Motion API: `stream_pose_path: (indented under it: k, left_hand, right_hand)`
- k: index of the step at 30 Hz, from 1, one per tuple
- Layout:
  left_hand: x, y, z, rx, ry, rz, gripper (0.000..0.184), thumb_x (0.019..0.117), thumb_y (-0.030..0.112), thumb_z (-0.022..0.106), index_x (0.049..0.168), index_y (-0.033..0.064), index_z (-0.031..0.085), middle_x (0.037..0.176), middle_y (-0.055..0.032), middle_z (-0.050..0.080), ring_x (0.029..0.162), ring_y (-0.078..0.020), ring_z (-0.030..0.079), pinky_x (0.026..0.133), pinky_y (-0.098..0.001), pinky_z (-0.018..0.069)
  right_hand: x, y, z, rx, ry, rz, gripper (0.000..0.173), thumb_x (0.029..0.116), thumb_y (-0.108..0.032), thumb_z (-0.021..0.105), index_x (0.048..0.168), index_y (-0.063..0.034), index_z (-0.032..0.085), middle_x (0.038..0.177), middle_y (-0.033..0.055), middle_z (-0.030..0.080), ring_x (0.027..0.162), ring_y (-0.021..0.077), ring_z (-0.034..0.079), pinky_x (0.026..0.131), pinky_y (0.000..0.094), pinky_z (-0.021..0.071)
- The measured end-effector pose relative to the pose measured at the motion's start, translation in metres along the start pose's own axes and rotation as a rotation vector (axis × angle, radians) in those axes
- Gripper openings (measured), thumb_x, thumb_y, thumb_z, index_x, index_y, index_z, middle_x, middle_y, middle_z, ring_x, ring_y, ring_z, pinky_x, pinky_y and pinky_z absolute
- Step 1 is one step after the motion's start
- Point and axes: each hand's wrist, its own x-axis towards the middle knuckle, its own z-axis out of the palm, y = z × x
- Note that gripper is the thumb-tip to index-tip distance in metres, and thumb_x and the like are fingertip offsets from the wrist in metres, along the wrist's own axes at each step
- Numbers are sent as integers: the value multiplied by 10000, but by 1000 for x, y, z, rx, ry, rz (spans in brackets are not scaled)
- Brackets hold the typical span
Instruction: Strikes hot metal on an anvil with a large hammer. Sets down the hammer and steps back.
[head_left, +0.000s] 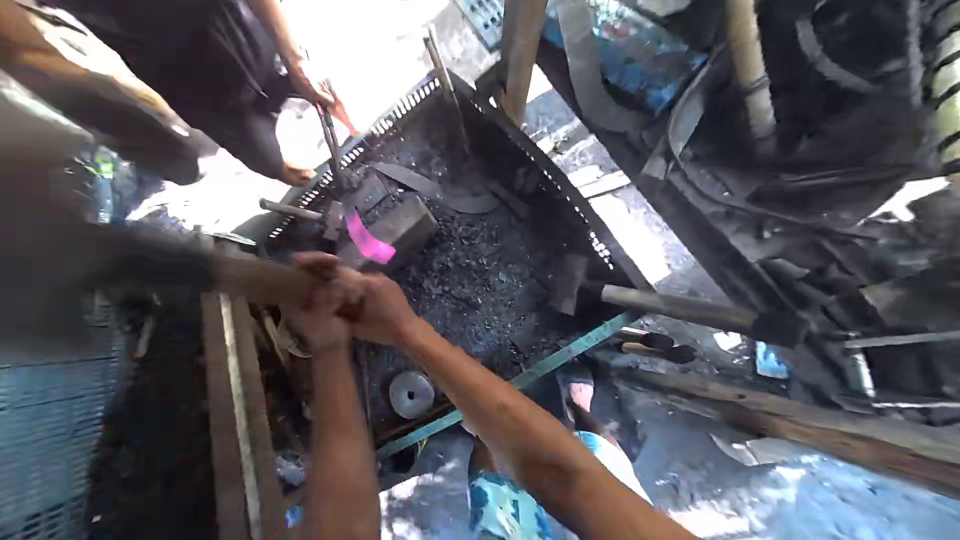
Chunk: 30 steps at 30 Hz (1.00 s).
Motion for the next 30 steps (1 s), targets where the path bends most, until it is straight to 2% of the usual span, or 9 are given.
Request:
stream_pose_path:
  k: [2, 4, 9, 12, 16, 19, 22, 24, 30]
  left_hand:
    - [-50, -116, -13, -55, 121, -410, 142, 985, 229, 603, 1068, 126, 657, 700, 29, 624, 551, -102, 595, 536, -305, 559]
    - [-72, -141, -8, -113, 214, -604, 144, 994, 189, 593, 1016, 52, 631, 591, -36, 567, 490, -175, 579, 534, -383, 567]
    - [-127, 35, 28, -124, 84, -238, 276, 905, 252, 775, 1112, 98, 676, 746, -57, 658, 593, -167, 622, 592, -355, 572]
    - [-99, 139, 33, 18, -155, 33, 313, 906, 252, 780, 1173, 120, 685, 853, -43, 701, 735, -161, 670, 714, -337, 594]
    - [8, 221, 16, 245, -400, 277, 256, 929, 391, 734, 1081, 187, 707, 839, 31, 710, 751, -136, 687, 731, -347, 601]
    - [40, 119, 20, 149, -182, 288, 294, 906, 347, 762, 1147, 209, 669, 895, 71, 695, 729, -49, 649, 659, -237, 576]
    - [-34, -81, 12, -28, 112, -264, 157, 951, 232, 695, 1078, 143, 675, 765, 58, 664, 607, -64, 621, 574, -272, 569]
    - [-74, -140, 17, 4, 277, -595, 188, 986, 242, 661, 992, 54, 651, 610, -35, 586, 491, -170, 586, 510, -375, 569]
    - [-115, 54, 59, -119, 148, -172, 307, 893, 233, 794, 1101, 51, 662, 756, -85, 668, 592, -188, 638, 574, -370, 586]
  right_hand:
    - [-58, 84, 31, 69, -194, 476, 322, 826, -407, 753, 1035, -165, 717, 906, 80, 727, 850, 266, 710, 731, 572, 577]
    - [-82, 106, 32, 44, -281, 602, 385, 795, -447, 722, 1031, -143, 702, 907, 90, 725, 867, 286, 714, 740, 592, 575]
    - [-141, -17, -5, 113, -251, 243, 380, 751, -406, 812, 1038, -176, 717, 853, 48, 738, 803, 248, 723, 693, 590, 583]
    - [-109, -100, -30, 197, -162, -143, 490, 807, -467, 786, 1252, -273, 718, 1066, -40, 773, 978, 153, 734, 832, 508, 624]
    - [3, -177, -60, 146, 49, -531, 311, 721, -299, 843, 897, -73, 723, 798, 59, 716, 751, 236, 701, 653, 490, 570]
    - [39, -95, -46, 63, 107, -359, 374, 655, -231, 887, 972, -94, 743, 846, 55, 734, 764, 226, 709, 636, 501, 587]
    - [-44, 65, 7, 67, -129, 333, 339, 804, -364, 789, 1063, -161, 707, 913, 46, 732, 850, 225, 714, 729, 545, 596]
    - [-87, 112, 19, 132, -261, 613, 340, 802, -400, 741, 975, -112, 694, 882, 90, 710, 834, 265, 702, 737, 574, 568]
    - [-134, -27, -31, 168, -221, 154, 364, 741, -393, 819, 998, -162, 706, 842, 37, 731, 799, 224, 718, 689, 562, 584]
